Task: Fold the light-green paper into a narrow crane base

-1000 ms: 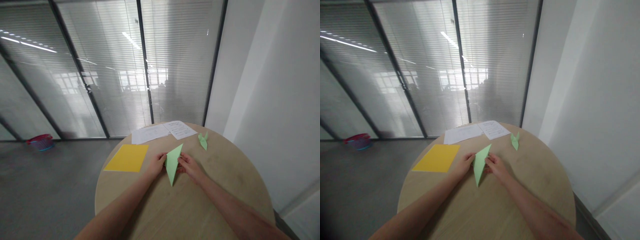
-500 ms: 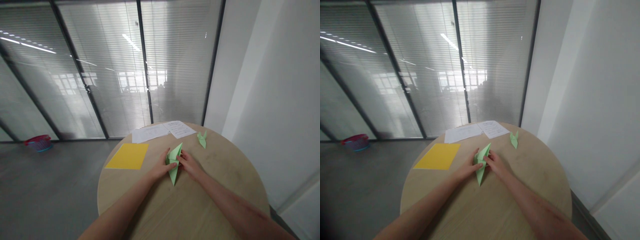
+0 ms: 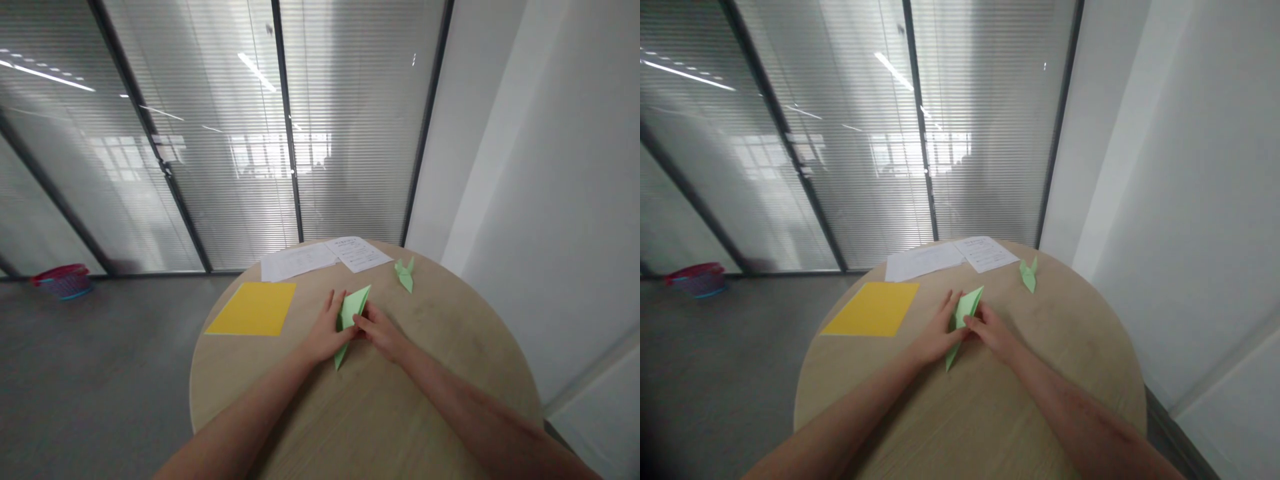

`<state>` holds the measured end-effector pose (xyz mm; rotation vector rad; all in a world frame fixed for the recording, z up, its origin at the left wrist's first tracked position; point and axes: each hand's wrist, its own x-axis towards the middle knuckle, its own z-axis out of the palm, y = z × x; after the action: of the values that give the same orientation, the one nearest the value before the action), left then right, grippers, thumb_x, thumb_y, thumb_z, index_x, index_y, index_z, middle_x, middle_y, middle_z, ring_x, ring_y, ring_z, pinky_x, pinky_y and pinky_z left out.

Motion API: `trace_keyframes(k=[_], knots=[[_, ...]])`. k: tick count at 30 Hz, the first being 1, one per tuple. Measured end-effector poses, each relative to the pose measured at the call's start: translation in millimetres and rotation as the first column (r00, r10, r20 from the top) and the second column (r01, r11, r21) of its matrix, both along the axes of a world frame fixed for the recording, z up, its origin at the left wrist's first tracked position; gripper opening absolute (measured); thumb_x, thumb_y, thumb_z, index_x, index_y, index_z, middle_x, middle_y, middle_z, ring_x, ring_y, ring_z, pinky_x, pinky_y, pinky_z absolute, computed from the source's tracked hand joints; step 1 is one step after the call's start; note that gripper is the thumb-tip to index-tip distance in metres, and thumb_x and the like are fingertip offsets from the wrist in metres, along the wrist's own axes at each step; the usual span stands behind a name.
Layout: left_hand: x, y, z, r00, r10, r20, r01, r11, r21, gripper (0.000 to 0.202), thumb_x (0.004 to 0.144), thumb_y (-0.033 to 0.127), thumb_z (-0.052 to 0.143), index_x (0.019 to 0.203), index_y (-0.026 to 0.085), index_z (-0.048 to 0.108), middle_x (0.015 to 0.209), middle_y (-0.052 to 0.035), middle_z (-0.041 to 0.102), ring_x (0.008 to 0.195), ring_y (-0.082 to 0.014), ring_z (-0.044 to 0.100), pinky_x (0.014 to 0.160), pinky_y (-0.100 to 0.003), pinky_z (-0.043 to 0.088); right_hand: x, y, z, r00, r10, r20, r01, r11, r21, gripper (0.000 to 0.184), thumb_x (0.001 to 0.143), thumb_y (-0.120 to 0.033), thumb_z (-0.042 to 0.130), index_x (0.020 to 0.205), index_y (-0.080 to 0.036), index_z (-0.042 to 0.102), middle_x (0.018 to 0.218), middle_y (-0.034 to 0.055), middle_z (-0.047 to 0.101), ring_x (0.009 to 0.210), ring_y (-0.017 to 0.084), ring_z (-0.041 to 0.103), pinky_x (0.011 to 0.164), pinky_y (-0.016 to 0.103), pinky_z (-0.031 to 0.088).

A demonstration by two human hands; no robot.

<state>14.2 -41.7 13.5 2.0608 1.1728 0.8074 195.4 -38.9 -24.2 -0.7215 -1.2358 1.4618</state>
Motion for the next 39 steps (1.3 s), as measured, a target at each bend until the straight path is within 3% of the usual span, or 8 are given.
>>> trace_keyframes(k=[3,7,13,17,22,29,36,39], knots=[[-2,-1,2.3,1.000,-0.001,-0.017,0.002,1.000,0.023,0.096,0.086,0.048,0.071,0.165,0.011,0.028,0.174,-0.0208,0.011,0.162,-0.0366,0.009,0.131,-0.054,0.014,-1,-3,1.9,1.000,0.006,-0.011,-0.006,1.000,0.007,0.066,0.079,-0.048,0.084,0.138,-0.029,0.059,0.131,0.0086,0.070,0.113,0.029,0.067,0.087,0.042,0.059],[-5,-3,4.0,1.000,-0.021,-0.017,0.022,0.998,0.067,0.090,0.082,0.045,0.074,0.158,0.008,0.041,0.168,-0.0236,0.032,0.160,-0.0413,0.019,0.131,-0.056,0.015,-4,-4,4.0,1.000,-0.007,-0.021,0.007,1.000,0.012,0.060,0.079,-0.048,0.084,0.132,-0.029,0.063,0.129,0.0074,0.071,0.111,0.027,0.068,0.085,0.038,0.059],[-5,-6,5.0,0.998,-0.029,0.060,0.022,0.994,0.109,0.073,0.085,0.034,0.066,0.154,0.017,0.050,0.160,-0.0129,0.050,0.149,-0.0370,0.044,0.129,-0.050,0.029,-4,-4,5.9,1.000,-0.019,-0.014,0.019,1.000,-0.007,0.057,0.077,-0.051,0.085,0.126,-0.029,0.066,0.116,0.0052,0.074,0.093,0.024,0.071,0.075,0.037,0.059],[-6,-4,5.0,0.994,-0.006,0.106,-0.005,0.994,0.108,0.066,0.087,0.033,0.062,0.152,0.018,0.053,0.154,-0.0110,0.058,0.143,-0.0383,0.052,0.125,-0.051,0.036,-3,-5,6.5,0.999,-0.033,-0.015,0.033,0.999,0.003,0.060,0.077,-0.051,0.085,0.129,-0.031,0.064,0.117,0.0041,0.074,0.093,0.023,0.071,0.075,0.036,0.059],[-6,-6,7.9,0.991,-0.038,0.125,0.022,0.991,0.131,0.066,0.086,0.030,0.064,0.151,0.022,0.056,0.151,-0.0105,0.061,0.141,-0.0409,0.053,0.125,-0.054,0.034,-3,-9,8.2,0.999,-0.041,-0.007,0.042,0.999,0.028,0.059,0.078,-0.050,0.084,0.129,-0.031,0.063,0.116,0.0043,0.074,0.090,0.022,0.072,0.075,0.036,0.060],[-8,-13,16.8,0.961,-0.237,0.146,0.218,0.967,0.130,0.073,0.088,0.032,0.070,0.157,0.023,0.047,0.157,-0.0094,0.054,0.145,-0.0346,0.050,0.128,-0.051,0.031,-6,-8,7.9,0.997,-0.071,-0.001,0.071,0.996,0.060,0.054,0.082,-0.047,0.082,0.130,-0.031,0.064,0.118,0.0037,0.074,0.090,0.022,0.071,0.068,0.030,0.058],[-17,0,7.7,0.916,-0.256,0.310,0.293,0.953,-0.078,0.079,0.089,0.037,0.072,0.161,0.030,0.038,0.163,-0.0099,0.046,0.151,-0.0360,0.042,0.117,-0.052,0.046,-5,-10,7.0,0.999,-0.030,0.020,0.029,0.998,0.047,0.050,0.086,-0.047,0.079,0.132,-0.030,0.066,0.126,0.0062,0.072,0.103,0.025,0.072,0.076,0.034,0.059],[-18,4,3.6,0.897,-0.240,0.372,0.305,0.943,-0.129,0.082,0.087,0.035,0.074,0.161,0.029,0.038,0.165,-0.0111,0.043,0.153,-0.0360,0.038,0.120,-0.054,0.042,-4,-13,9.1,1.000,-0.019,0.022,0.018,0.999,0.037,0.050,0.086,-0.046,0.079,0.132,-0.031,0.067,0.128,0.0060,0.072,0.102,0.025,0.071,0.077,0.035,0.060]])
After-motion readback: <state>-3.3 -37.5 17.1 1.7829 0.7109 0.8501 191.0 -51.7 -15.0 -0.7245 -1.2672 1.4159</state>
